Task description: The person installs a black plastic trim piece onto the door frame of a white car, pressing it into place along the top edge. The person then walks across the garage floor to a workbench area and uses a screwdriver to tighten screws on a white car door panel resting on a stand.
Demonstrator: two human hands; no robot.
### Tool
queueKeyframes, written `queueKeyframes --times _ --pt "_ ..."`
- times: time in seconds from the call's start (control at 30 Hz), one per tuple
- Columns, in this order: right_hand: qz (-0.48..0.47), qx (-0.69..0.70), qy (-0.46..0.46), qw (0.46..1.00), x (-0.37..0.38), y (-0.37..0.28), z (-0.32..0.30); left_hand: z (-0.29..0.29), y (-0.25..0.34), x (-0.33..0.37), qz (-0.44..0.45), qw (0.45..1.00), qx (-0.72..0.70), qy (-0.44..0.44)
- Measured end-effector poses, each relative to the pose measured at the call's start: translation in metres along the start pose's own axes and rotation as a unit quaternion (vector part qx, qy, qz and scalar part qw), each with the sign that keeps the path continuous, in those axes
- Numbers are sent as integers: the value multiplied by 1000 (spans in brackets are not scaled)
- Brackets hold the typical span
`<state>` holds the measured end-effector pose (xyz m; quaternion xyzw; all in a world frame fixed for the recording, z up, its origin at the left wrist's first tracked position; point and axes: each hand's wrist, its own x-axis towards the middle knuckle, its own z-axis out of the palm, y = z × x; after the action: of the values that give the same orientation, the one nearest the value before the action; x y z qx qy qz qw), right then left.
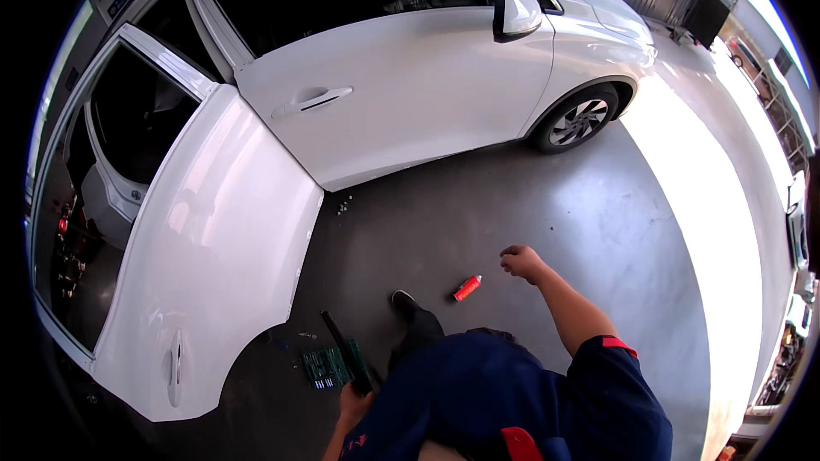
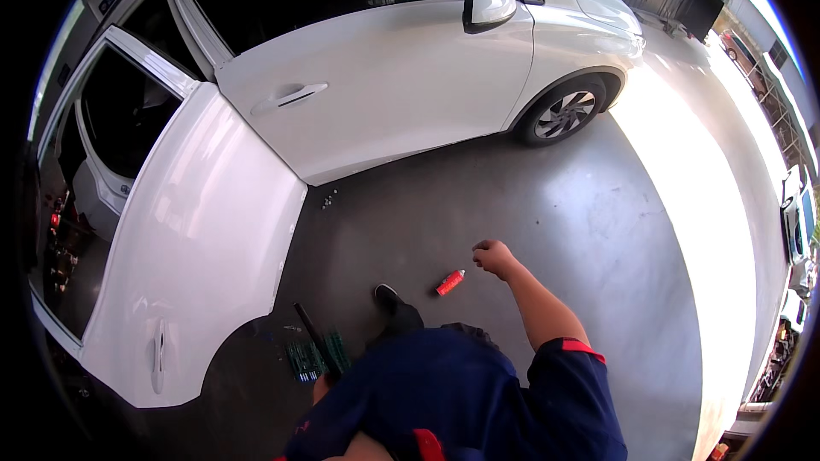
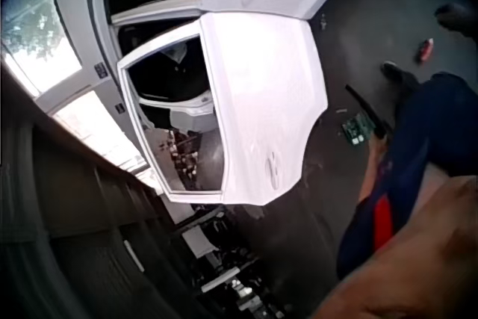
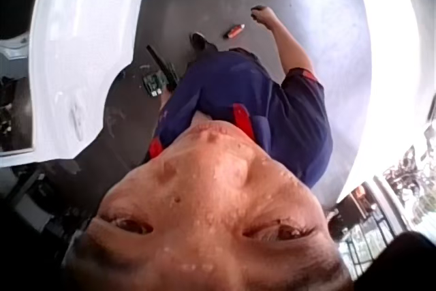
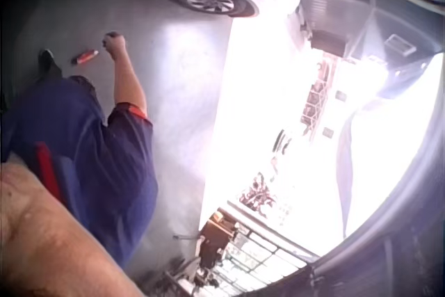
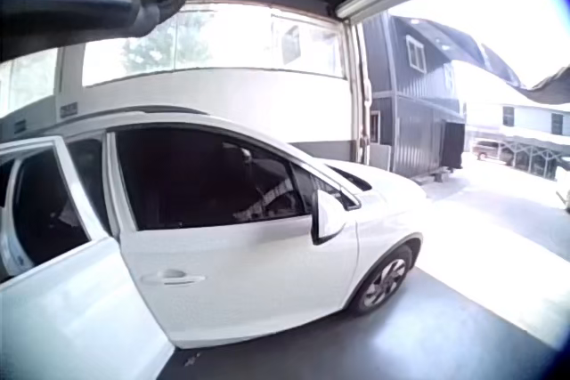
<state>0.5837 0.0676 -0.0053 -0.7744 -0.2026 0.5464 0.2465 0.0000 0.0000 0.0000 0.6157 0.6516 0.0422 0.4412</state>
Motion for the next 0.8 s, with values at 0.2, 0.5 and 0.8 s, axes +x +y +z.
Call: queueKeyframes --times 0.2,0.5,0.8 --pt "-258 -217 13 941 38 -226 33 -87 27 168 90 995 42 -14" --pt "-641 -117 106 751 113 -558 114 -153 79 245 97 992 32 78" --pt "-622 -138 91 765 190 -587 156 -165 128 209 5 987 51 153"
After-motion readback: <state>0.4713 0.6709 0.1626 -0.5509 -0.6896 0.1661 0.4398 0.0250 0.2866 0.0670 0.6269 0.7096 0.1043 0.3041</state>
